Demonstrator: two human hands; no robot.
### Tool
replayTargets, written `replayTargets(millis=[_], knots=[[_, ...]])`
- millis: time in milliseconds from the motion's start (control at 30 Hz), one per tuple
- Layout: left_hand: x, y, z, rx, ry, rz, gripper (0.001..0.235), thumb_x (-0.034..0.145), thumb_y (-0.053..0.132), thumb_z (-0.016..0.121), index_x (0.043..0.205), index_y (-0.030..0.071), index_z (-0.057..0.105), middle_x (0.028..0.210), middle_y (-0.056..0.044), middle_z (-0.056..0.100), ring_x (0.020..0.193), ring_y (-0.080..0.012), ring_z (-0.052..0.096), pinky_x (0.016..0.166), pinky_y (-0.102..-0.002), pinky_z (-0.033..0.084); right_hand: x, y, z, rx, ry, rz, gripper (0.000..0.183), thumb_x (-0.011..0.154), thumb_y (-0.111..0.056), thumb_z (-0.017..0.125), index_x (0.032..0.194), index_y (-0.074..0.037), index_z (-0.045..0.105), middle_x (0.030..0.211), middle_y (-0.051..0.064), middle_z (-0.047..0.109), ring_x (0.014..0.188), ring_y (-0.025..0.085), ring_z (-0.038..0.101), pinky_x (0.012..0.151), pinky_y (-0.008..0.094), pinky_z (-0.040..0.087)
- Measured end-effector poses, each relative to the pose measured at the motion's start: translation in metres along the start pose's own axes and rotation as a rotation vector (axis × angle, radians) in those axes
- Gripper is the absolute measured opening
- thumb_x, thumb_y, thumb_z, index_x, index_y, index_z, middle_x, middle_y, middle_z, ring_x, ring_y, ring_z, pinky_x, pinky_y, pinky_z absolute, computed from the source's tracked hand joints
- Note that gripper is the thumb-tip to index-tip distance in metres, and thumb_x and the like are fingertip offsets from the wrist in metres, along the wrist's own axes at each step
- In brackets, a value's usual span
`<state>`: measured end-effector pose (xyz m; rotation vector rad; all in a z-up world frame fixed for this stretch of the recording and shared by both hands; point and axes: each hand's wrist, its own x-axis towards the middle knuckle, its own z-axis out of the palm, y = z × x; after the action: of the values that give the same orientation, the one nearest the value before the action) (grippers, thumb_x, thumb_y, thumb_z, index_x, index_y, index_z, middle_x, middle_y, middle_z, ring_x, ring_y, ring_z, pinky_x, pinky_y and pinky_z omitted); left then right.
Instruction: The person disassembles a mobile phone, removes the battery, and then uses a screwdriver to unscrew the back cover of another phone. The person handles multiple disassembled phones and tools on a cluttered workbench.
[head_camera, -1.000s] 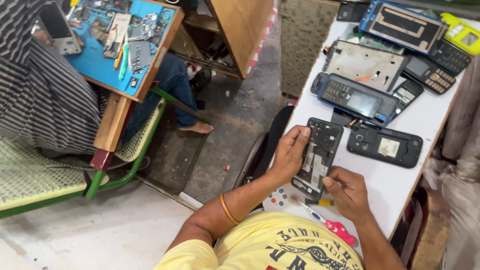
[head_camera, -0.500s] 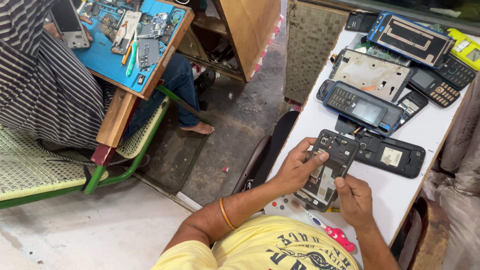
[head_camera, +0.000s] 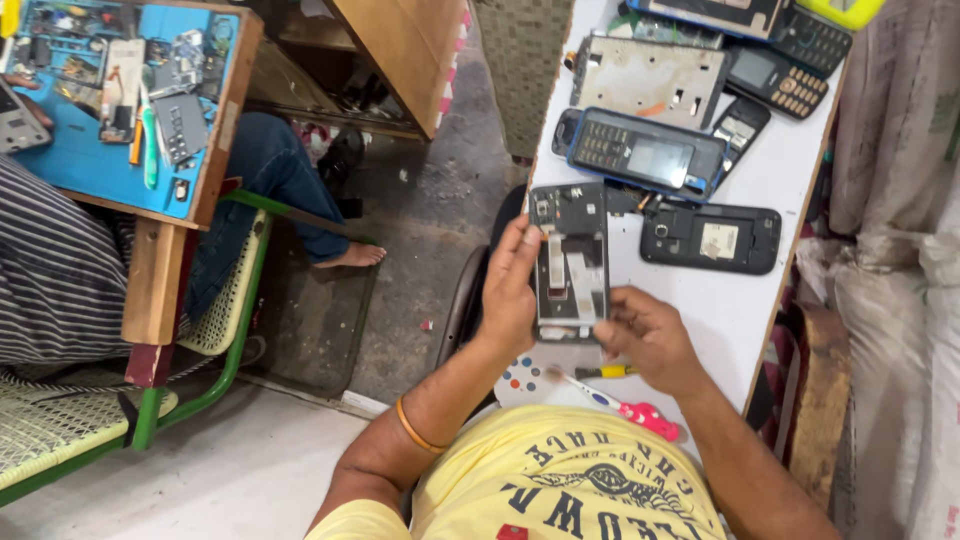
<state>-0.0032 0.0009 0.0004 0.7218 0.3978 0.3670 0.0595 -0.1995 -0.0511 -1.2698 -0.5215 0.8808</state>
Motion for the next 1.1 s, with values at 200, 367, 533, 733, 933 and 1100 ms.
replayTargets(millis=[200,367,533,733,933,1100], knots=[[-0.001,0.004,-0.001,-0.017,-0.108,-0.08,0.048,0.111,0.025,0.053,0.151,0.0,0.049,0.124,-0.007,0.07,0.101,-0.0103,0.068,0.082,-0.029,0.058,0.008,-0.023,0.003,0.293,0.097,-0.02,0.038,0.101,-0.019,0.064,0.131,0.005,0.06,0.093,0.009,0.071,0.07,0.009,0.059,0.061,0.023,0.05],[-0.006,0.0,-0.005,0.158,-0.163,-0.138,0.04,0.106,0.018,0.059,0.14,-0.003,0.057,0.117,-0.011,0.072,0.097,-0.0133,0.073,0.076,-0.031,0.064,0.01,-0.029,0.005,0.322,0.15,-0.042,0.036,0.105,-0.019,0.062,0.131,0.005,0.059,0.097,0.009,0.07,0.076,0.01,0.062,0.06,0.025,0.049],[-0.004,-0.001,-0.008,0.18,-0.151,-0.177,0.034,0.107,0.02,0.06,0.133,-0.003,0.061,0.11,-0.012,0.075,0.083,-0.0125,0.073,0.065,-0.03,0.062,0.009,-0.025,-0.001,0.422,0.116,-0.086,0.039,0.111,-0.028,0.056,0.133,0.005,0.06,0.094,0.011,0.071,0.076,0.014,0.065,0.063,0.028,0.052],[0.0,0.0,-0.013,0.09,-0.158,-0.228,0.036,0.107,0.022,0.06,0.134,-0.002,0.061,0.107,-0.011,0.075,0.077,-0.011,0.071,0.062,-0.029,0.06,0.007,-0.015,-0.006,0.417,0.114,-0.133,0.044,0.113,-0.034,0.051,0.126,0.005,0.063,0.091,0.015,0.072,0.072,0.019,0.067,0.063,0.031,0.053],[0.001,0.003,-0.015,0.108,-0.137,-0.186,0.036,0.107,0.021,0.06,0.135,-0.002,0.061,0.109,-0.01,0.074,0.08,-0.0111,0.071,0.06,-0.029,0.06,0.005,-0.014,-0.006,0.36,0.241,-0.205,0.039,0.114,-0.032,0.053,0.117,0.005,0.066,0.086,0.014,0.07,0.072,0.017,0.065,0.064,0.029,0.052],[-0.001,0.008,-0.016,0.205,-0.083,-0.069,0.034,0.104,0.02,0.061,0.132,-0.001,0.06,0.112,-0.01,0.074,0.083,-0.0122,0.073,0.059,-0.029,0.061,0.004,-0.019,-0.003,0.218,0.395,-0.271,0.025,0.111,-0.019,0.064,0.11,0.006,0.068,0.085,0.01,0.066,0.075,0.015,0.062,0.064,0.028,0.05]])
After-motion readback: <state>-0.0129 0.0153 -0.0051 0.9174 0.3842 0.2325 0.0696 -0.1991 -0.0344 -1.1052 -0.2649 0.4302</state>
